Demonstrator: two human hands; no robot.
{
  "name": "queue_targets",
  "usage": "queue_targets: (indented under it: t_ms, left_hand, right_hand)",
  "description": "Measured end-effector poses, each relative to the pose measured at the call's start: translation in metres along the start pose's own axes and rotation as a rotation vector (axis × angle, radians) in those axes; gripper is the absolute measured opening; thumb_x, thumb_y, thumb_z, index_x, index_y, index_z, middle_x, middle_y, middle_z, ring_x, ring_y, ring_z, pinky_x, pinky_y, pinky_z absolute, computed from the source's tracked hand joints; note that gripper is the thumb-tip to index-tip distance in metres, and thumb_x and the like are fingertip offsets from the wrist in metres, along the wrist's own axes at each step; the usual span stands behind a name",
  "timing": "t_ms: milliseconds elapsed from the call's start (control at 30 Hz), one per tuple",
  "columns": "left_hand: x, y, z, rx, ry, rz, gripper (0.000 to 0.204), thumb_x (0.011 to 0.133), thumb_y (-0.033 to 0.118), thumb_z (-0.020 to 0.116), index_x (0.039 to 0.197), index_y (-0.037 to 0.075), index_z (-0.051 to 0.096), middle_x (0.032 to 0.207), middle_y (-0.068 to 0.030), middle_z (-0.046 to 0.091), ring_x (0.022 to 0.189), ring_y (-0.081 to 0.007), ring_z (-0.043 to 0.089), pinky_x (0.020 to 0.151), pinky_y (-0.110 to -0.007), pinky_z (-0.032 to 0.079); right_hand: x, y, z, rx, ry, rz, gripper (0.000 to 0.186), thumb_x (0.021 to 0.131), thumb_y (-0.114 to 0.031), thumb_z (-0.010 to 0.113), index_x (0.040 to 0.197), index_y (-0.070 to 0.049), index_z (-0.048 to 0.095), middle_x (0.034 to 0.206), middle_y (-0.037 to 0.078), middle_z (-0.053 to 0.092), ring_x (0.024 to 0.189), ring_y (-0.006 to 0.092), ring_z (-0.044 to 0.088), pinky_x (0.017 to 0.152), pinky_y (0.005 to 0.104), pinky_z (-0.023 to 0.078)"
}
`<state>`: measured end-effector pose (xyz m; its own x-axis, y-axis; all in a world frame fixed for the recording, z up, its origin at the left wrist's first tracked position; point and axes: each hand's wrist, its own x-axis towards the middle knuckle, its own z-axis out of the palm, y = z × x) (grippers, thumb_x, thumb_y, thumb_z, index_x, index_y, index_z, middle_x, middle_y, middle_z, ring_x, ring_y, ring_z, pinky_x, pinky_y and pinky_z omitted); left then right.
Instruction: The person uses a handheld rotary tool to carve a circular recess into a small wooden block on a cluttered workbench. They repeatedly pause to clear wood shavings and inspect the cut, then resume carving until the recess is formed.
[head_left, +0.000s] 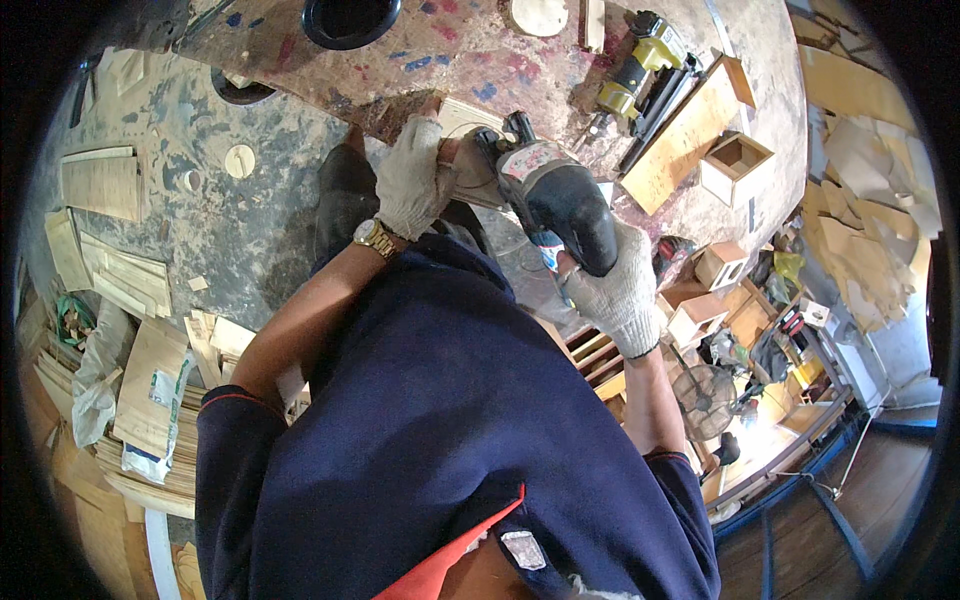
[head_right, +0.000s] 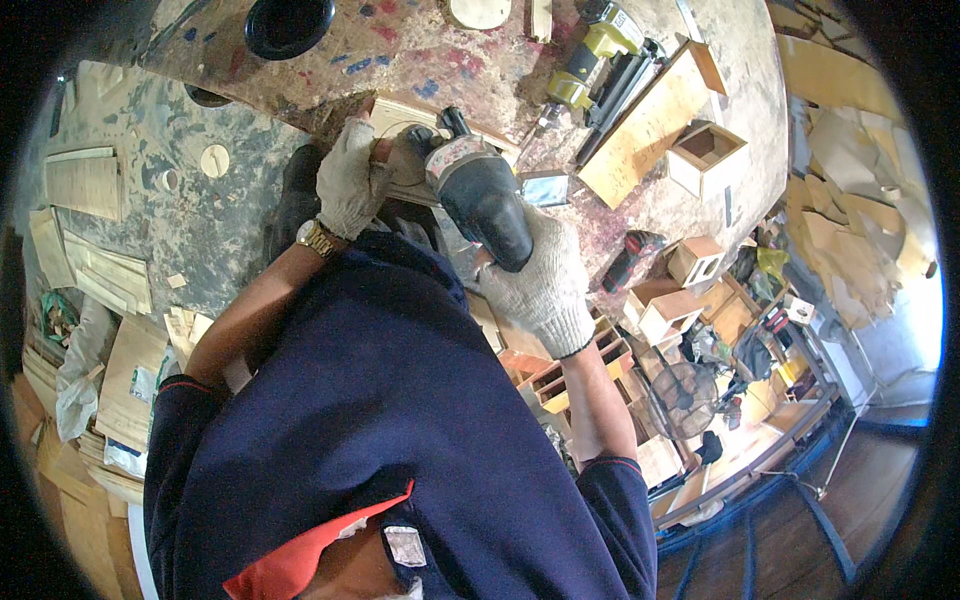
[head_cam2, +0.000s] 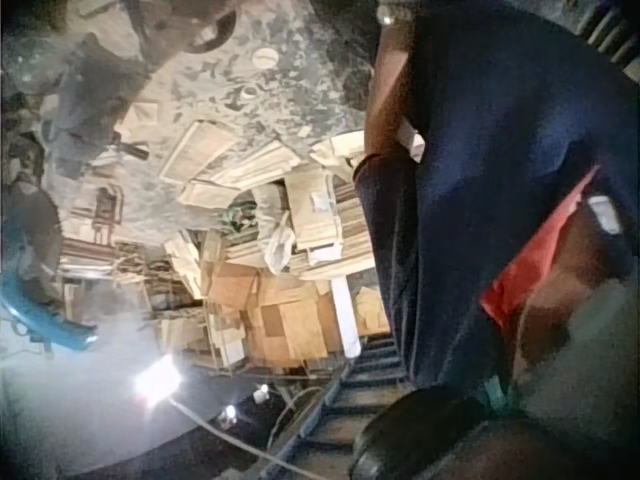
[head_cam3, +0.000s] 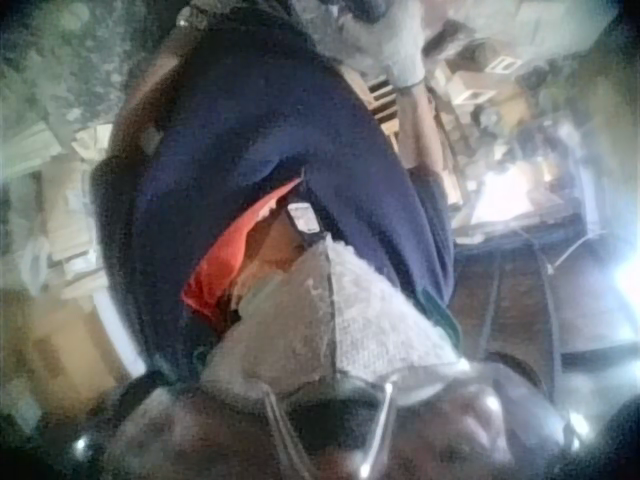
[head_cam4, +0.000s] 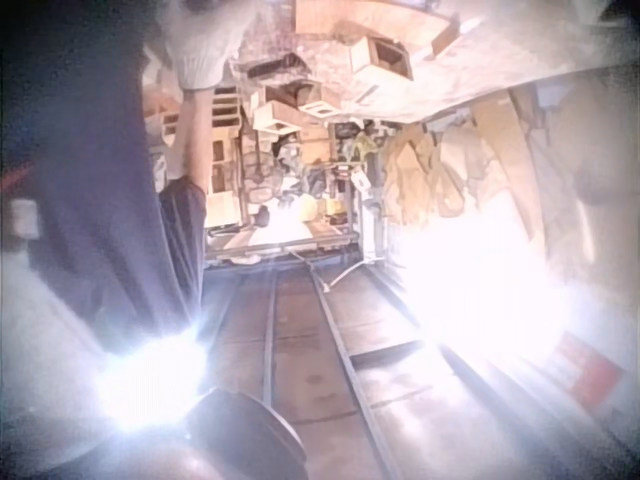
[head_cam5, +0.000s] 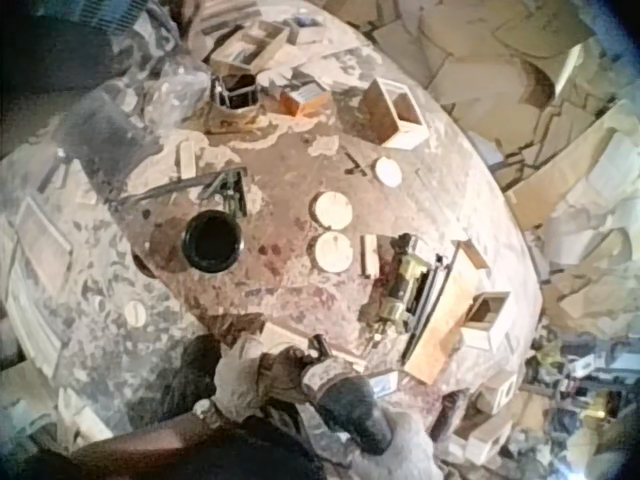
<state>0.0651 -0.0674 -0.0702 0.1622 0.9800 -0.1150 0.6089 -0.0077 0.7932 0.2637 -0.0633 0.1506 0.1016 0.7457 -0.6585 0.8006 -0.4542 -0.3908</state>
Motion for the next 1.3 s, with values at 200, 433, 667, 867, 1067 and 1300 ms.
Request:
queue_targets:
  t_ms: [200, 433, 667, 867, 1067, 1300]
  left_hand:
    - [0.001, -0.001, -0.003, 0.01, -0.009, 0.024, 0.048, 0.1, 0.024, 0.061, 0.141, 0.003, 0.049, 0.129, -0.0235, 0.061, 0.096, -0.0461, 0.066, 0.074, -0.05, 0.056]
    - [-0.002, -0.01, -0.003, -0.022, -0.02, 0.092, 0.031, 0.098, 0.019, 0.06, 0.126, 0.007, 0.06, 0.141, -0.0253, 0.057, 0.102, -0.0469, 0.064, 0.081, -0.052, 0.055]
    - [0.001, -0.012, -0.001, -0.048, -0.003, 0.096, 0.037, 0.097, 0.02, 0.062, 0.131, 0.006, 0.055, 0.136, -0.0253, 0.059, 0.095, -0.0479, 0.065, 0.073, -0.052, 0.054]
    - [0.005, -0.002, -0.005, -0.055, 0.084, 0.119, 0.032, 0.094, 0.02, 0.066, 0.121, 0.007, 0.056, 0.113, -0.0217, 0.063, 0.087, -0.0445, 0.066, 0.068, -0.05, 0.055]
    - [0.005, -0.002, -0.01, -0.035, 0.034, 0.158, 0.025, 0.095, 0.02, 0.066, 0.113, 0.006, 0.054, 0.102, -0.018, 0.06, 0.082, -0.0433, 0.065, 0.064, -0.051, 0.054]
    - [0.01, -0.004, -0.012, -0.018, -0.009, 0.122, 0.036, 0.087, 0.018, 0.069, 0.118, 0.006, 0.055, 0.106, -0.0178, 0.062, 0.085, -0.0427, 0.066, 0.07, -0.05, 0.056]
  right_hand:
    - [0.006, 0.006, 0.001, -0.024, -0.015, -0.034, 0.028, 0.071, -0.016, 0.069, 0.094, 0.0, 0.069, 0.069, 0.019, 0.067, 0.065, 0.0335, 0.07, 0.066, 0.0416, 0.054]
    - [0.011, -0.001, -0.012, -0.079, -0.1, 0.041, 0.036, 0.071, -0.018, 0.071, 0.103, -0.002, 0.071, 0.072, 0.021, 0.067, 0.067, 0.0357, 0.07, 0.069, 0.0422, 0.055]
    - [0.02, 0.002, -0.019, -0.147, -0.143, 0.039, 0.039, 0.071, -0.018, 0.073, 0.108, -0.004, 0.07, 0.078, 0.023, 0.069, 0.075, 0.0398, 0.072, 0.072, 0.0446, 0.055]
    - [0.027, 0.002, -0.027, -0.204, -0.165, -0.055, 0.035, 0.07, -0.017, 0.072, 0.102, -0.003, 0.069, 0.079, 0.022, 0.069, 0.076, 0.0427, 0.069, 0.073, 0.0458, 0.054]
    - [0.035, -0.002, -0.036, -0.23, -0.213, -0.035, 0.034, 0.068, -0.017, 0.072, 0.098, -0.002, 0.068, 0.078, 0.023, 0.068, 0.076, 0.0408, 0.07, 0.072, 0.0443, 0.054]
    - [0.04, -0.002, -0.04, -0.201, -0.23, -0.107, 0.035, 0.069, -0.018, 0.073, 0.099, -0.002, 0.069, 0.075, 0.021, 0.067, 0.071, 0.0355, 0.07, 0.07, 0.0418, 0.054]
